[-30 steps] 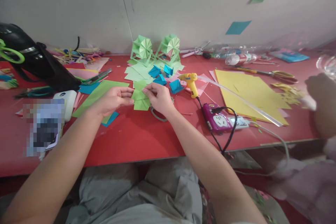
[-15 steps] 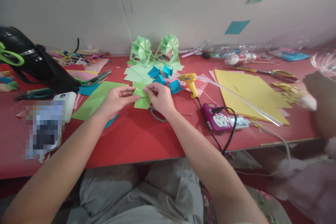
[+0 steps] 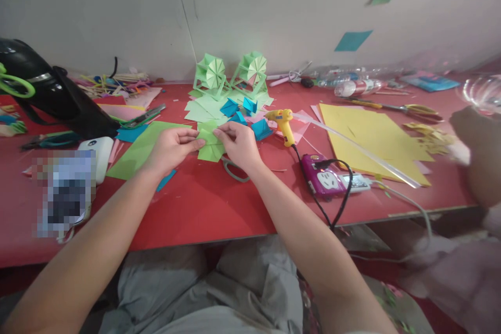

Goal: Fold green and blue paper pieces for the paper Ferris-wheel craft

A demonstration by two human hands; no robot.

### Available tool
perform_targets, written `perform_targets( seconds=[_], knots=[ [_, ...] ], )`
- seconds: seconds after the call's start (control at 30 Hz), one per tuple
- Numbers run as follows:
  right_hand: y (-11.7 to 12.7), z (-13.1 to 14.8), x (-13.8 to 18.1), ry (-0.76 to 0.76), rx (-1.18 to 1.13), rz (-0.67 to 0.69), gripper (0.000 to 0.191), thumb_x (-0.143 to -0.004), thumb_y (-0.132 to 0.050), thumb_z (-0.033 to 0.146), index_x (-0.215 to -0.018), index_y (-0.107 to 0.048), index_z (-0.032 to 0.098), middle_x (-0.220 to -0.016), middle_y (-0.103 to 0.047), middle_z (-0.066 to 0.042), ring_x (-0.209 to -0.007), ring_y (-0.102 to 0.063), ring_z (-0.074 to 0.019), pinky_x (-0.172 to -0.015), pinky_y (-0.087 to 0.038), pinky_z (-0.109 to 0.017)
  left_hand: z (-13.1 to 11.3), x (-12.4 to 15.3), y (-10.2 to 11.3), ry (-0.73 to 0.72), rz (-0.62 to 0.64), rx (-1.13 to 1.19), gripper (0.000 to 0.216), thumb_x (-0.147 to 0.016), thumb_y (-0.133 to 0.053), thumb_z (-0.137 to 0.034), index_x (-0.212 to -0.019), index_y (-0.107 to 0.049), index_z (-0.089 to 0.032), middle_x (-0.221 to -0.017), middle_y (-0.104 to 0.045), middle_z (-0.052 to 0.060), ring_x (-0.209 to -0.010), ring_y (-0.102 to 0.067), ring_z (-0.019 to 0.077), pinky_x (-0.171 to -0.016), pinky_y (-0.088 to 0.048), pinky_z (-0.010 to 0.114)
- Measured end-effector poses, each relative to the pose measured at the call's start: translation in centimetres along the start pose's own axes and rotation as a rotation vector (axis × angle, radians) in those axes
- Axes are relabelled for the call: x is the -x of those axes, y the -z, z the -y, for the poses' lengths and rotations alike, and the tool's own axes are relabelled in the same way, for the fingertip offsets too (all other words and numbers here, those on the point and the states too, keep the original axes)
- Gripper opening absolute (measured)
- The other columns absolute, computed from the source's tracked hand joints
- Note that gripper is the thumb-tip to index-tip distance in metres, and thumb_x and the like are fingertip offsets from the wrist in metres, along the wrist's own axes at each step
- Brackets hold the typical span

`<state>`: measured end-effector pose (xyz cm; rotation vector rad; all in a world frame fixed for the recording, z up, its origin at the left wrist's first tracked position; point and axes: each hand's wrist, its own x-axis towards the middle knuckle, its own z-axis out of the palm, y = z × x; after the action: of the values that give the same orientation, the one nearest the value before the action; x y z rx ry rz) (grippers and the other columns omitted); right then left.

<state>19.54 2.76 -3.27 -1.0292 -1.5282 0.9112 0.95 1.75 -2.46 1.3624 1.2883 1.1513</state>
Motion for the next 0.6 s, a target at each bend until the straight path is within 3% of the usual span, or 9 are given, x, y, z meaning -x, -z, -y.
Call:
perform_targets(
  seconds=[0.2, 0.43, 0.6],
  knots=[
    [-0.08, -0.24, -0.06, 0.01, 0.005, -0.016, 0.024, -0.082, -0.066, 0.04, -0.078, -0.063, 0.017, -0.07, -0.067, -0.004, -0.061, -0.059, -0.0144, -0.054, -0.04, -0.027, 0.21, 0.12, -0.55, -0.048, -0.011, 0.003, 0.043, -0.059, -0.089, -0.038, -0.091, -0.07, -0.015, -0.083, -0.074, 0.006, -0.081, -0.07, 0.0224, -0.076, -0.056, 0.035],
    [-0.55, -0.17, 0.17, 0.023, 0.019, 0.004, 0.027, -0.084, -0.065, 0.044, -0.078, -0.062, 0.018, -0.068, -0.065, -0.002, -0.057, -0.054, -0.0122, -0.052, -0.039, -0.026, -0.46, 0.58, -0.89, -0.058, 0.154, 0.083, 0.038, -0.065, -0.087, -0.037, -0.093, -0.071, -0.016, -0.092, -0.076, 0.007, -0.084, -0.07, 0.0208, -0.082, -0.055, 0.034],
    [-0.63, 0.07, 0.33, -0.073, -0.062, 0.031, 0.037, -0.081, -0.067, 0.055, -0.083, -0.062, 0.019, -0.068, -0.064, -0.001, -0.054, -0.053, -0.0119, -0.046, -0.04, -0.025, -0.58, 0.48, -0.75, -0.059, 0.117, 0.067, 0.041, -0.063, -0.088, -0.039, -0.092, -0.071, -0.015, -0.095, -0.077, 0.009, -0.088, -0.071, 0.0237, -0.084, -0.056, 0.038]
  ],
)
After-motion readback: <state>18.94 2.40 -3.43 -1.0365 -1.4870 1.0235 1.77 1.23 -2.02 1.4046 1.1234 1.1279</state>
